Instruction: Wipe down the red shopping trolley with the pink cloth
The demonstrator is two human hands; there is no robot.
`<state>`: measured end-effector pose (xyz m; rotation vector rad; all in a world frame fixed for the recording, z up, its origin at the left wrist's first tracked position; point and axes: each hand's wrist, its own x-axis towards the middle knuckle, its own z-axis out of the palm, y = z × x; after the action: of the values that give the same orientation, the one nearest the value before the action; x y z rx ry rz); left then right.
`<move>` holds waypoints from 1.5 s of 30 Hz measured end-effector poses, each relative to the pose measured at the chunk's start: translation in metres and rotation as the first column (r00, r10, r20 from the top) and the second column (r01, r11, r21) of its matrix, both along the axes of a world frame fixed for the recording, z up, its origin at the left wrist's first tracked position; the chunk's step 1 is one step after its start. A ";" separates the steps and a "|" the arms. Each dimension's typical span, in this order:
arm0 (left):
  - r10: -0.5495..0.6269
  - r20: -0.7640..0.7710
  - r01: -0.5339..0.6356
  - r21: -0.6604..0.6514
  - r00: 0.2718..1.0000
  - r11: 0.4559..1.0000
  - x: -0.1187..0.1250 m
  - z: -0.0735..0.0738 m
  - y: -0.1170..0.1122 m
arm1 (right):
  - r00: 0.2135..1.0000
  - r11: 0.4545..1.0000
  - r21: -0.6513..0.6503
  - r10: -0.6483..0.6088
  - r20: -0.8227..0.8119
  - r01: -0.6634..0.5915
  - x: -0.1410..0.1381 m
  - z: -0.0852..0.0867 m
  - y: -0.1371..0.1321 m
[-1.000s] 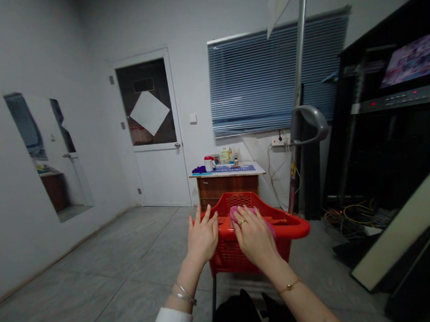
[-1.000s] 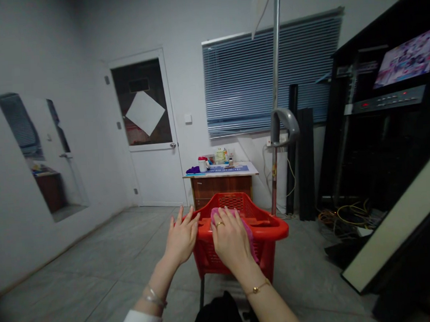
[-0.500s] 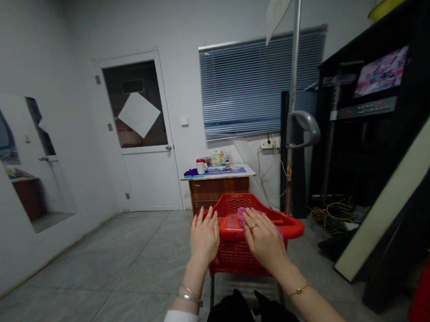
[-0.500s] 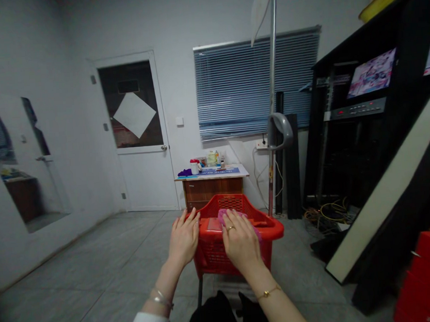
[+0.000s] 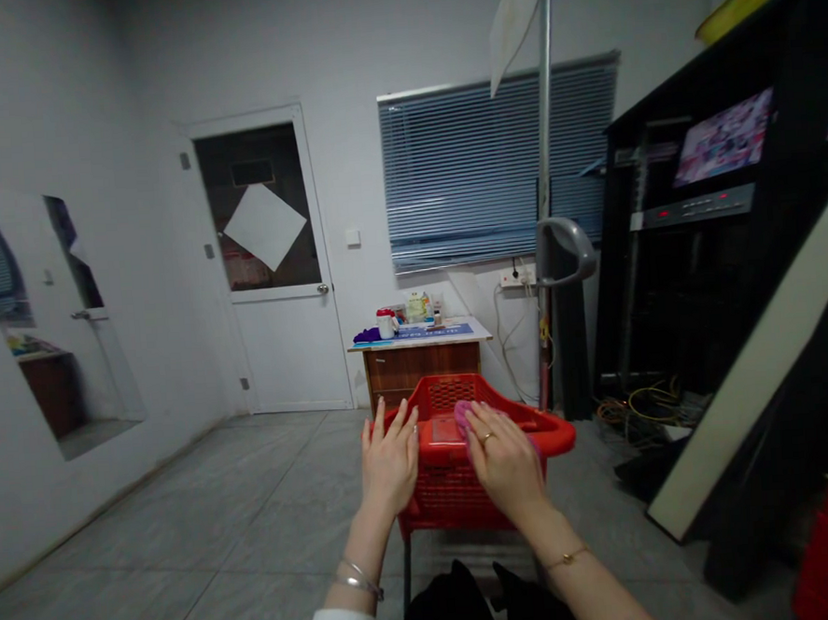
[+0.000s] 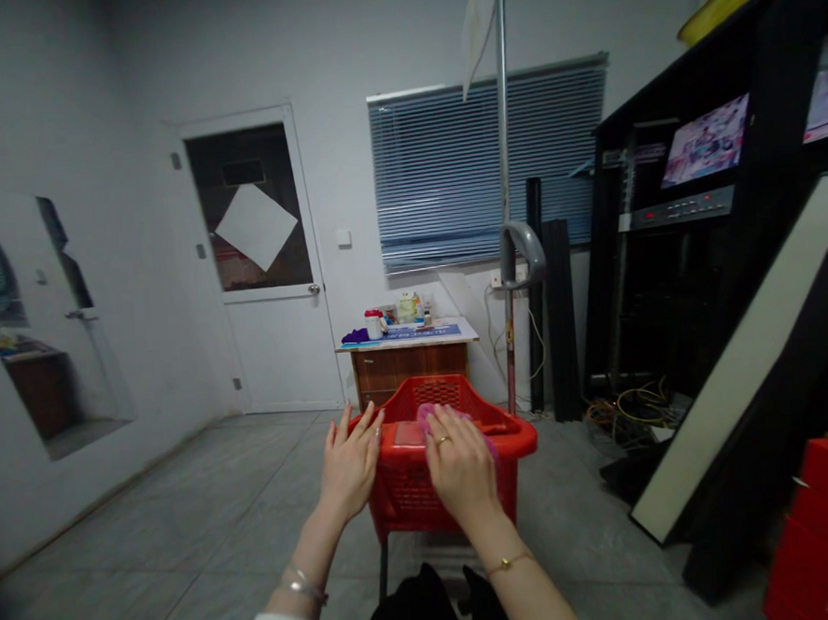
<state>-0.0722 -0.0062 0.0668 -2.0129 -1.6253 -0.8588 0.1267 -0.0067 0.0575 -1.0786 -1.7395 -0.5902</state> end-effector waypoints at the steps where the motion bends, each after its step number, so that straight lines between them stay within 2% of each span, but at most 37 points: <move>1: -0.009 0.009 0.009 0.003 1.000 1.000 0.002 0.000 -0.001 | 0.999 0.999 0.005 -0.036 -0.038 0.037 0.010 -0.002 0.002; 3: -0.032 0.019 0.032 0.008 0.999 0.999 0.006 -0.001 -0.002 | 0.990 0.994 0.005 -0.109 -0.086 0.110 0.014 -0.003 0.004; 5: -0.051 0.017 0.051 0.010 0.999 0.999 0.011 -0.001 -0.004 | 0.991 0.992 0.000 -0.124 -0.059 0.124 -0.005 -0.003 0.002; 8: -0.062 0.003 0.062 0.005 0.998 0.998 0.010 0.000 -0.006 | 0.999 0.999 -0.008 -0.031 0.044 0.031 -0.044 0.001 -0.003; 10: -0.058 -0.011 0.058 0.002 0.998 0.998 0.006 0.000 -0.006 | 0.997 0.999 -0.022 0.029 0.072 -0.028 -0.052 0.003 -0.004; 13: -0.058 -0.023 0.058 0.005 0.998 0.998 0.002 0.000 -0.005 | 0.999 0.999 -0.025 0.039 0.032 -0.038 -0.023 0.002 0.000; 15: -0.070 -0.015 0.070 0.008 0.997 0.998 0.003 -0.001 -0.005 | 0.999 1.000 -0.015 -0.018 -0.045 0.017 0.004 0.000 0.005; 17: -0.079 -0.005 0.079 0.015 0.997 0.997 0.007 -0.002 -0.004 | 0.988 0.995 -0.014 -0.102 -0.119 0.101 0.015 -0.002 0.008; 20: -0.076 -0.009 0.076 0.034 0.997 0.997 0.012 -0.004 -0.003 | 0.990 0.993 -0.007 -0.117 -0.085 0.116 -0.009 -0.004 0.004; 22: -0.067 -0.016 0.068 0.039 0.998 0.997 0.012 -0.004 -0.002 | 0.999 0.999 0.000 -0.043 -0.004 0.043 -0.036 -0.002 -0.001; 24: -0.057 -0.023 0.058 0.035 0.998 0.998 0.008 -0.005 -0.002 | 0.998 0.999 -0.014 0.031 0.047 -0.030 -0.051 0.000 -0.005; 27: -0.048 -0.021 0.048 0.027 0.999 0.998 0.003 -0.005 -0.001 | 0.998 0.997 -0.046 0.061 0.034 -0.060 -0.030 0.000 -0.002; 31: -0.052 0.003 0.052 0.035 0.999 0.998 0.007 -0.006 -0.001 | 0.989 0.998 -0.035 -0.060 -0.137 0.056 0.020 -0.005 0.009; 32: -0.051 0.007 0.051 0.039 0.999 0.998 0.010 -0.006 -0.001 | 0.981 0.995 -0.032 -0.095 -0.172 0.091 0.023 -0.006 0.010; 34: -0.051 0.011 0.051 0.043 0.999 0.998 0.013 -0.005 -0.001 | 0.980 0.994 -0.028 -0.112 -0.162 0.109 0.011 -0.006 0.008; 37: -0.060 0.004 0.060 0.039 0.998 0.997 0.012 -0.003 -0.002 | 0.999 0.999 -0.030 -0.025 -0.030 0.024 -0.026 -0.002 0.000; 39: -0.060 -0.010 0.060 0.030 0.998 0.998 0.009 -0.002 -0.003 | 0.999 0.999 -0.036 0.024 0.021 -0.023 -0.037 0.001 -0.004; 42: -0.052 -0.021 0.052 0.016 0.998 0.999 0.006 -0.001 -0.003 | 1.000 1.000 -0.027 0.005 -0.006 -0.005 -0.016 0.000 -0.002; 45: -0.046 -0.007 0.046 0.012 0.999 0.999 0.009 -0.001 -0.003 | 0.989 0.995 -0.016 -0.101 -0.107 0.099 0.015 -0.004 0.004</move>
<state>-0.0631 -0.0094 0.0657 -2.0501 -1.5720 -0.8751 0.1419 -0.0027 0.0534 -1.1893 -1.6042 -0.5741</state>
